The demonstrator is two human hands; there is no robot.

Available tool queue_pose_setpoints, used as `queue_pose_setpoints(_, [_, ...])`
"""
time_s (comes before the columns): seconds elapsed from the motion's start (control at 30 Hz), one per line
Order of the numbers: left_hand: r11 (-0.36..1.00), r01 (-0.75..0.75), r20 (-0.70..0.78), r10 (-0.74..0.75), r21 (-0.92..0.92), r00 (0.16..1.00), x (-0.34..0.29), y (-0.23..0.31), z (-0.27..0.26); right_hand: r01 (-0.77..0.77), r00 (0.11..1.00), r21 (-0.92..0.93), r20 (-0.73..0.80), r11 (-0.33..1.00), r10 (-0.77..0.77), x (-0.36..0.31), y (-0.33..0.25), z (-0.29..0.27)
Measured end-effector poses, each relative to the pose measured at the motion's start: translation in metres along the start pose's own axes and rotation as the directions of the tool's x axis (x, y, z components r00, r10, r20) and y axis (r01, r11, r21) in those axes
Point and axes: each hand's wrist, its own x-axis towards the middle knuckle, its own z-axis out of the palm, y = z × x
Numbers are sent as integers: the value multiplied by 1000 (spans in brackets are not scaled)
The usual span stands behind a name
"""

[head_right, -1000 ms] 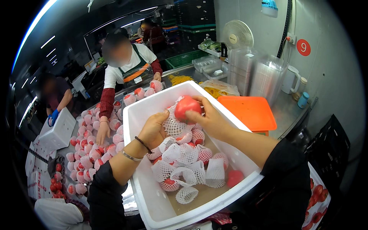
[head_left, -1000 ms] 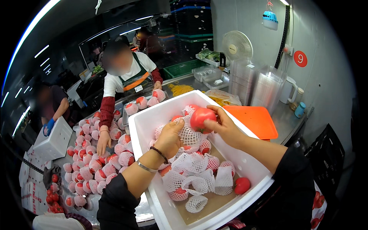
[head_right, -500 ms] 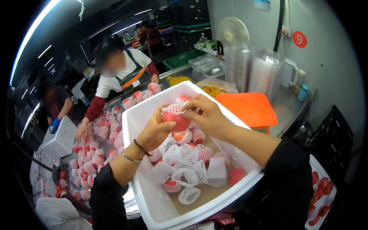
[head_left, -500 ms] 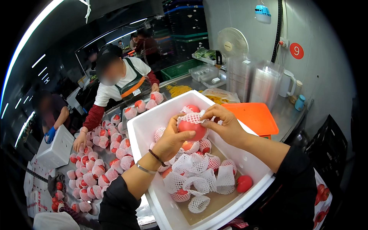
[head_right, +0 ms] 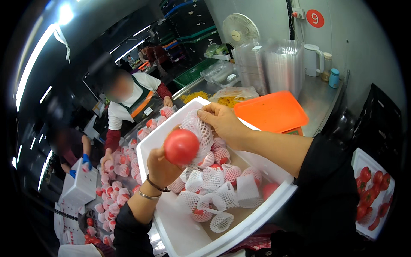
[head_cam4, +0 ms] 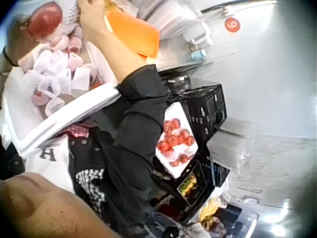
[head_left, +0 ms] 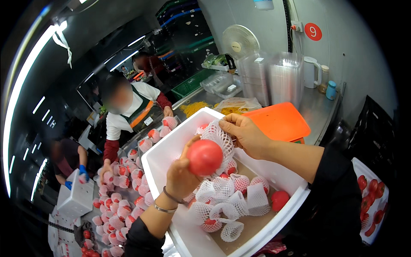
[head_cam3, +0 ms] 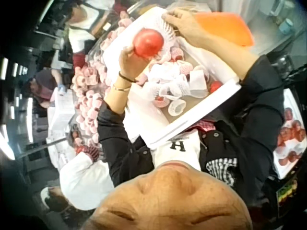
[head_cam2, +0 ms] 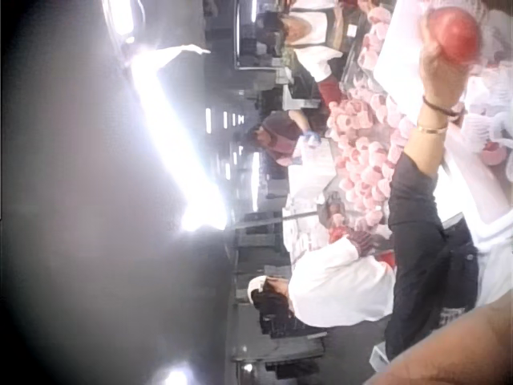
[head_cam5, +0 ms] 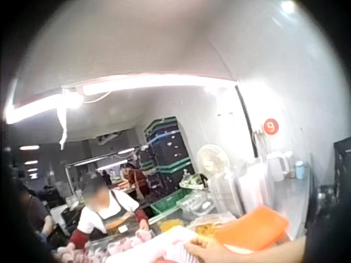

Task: The person picks up red tomatoes from a white bin and wraps each one individually in a white foam net. The wrapped tomatoes are then placed into a larger white styrofoam box. The process is repeated continuously throughout the clip.

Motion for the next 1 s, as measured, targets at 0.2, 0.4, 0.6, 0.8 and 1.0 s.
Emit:
queue_pose_setpoints(0.2, [913,58,18,-55,-403,998,5,1,-14,11,997,-58,70,998,-7,-4,-1,3])
queue_pose_setpoints(0.4, [989,13,-165,12,150,986,2,-3,-5,129,991,-188,-9,974,-133,-11,-8,10])
queue_pose_setpoints(0.6, [825,-102,-189,245,556,951,10,-13,-1,737,650,-617,530,278,-545,-28,8,21])
queue_pose_setpoints(0.8, [714,-553,-307,691,429,654,-6,24,-14,624,780,-595,511,506,-362,-39,-7,39])
queue_pose_setpoints(1.0, [482,-203,-493,870,852,-4,-82,40,-186,546,820,-668,551,506,-156,-33,-9,32])
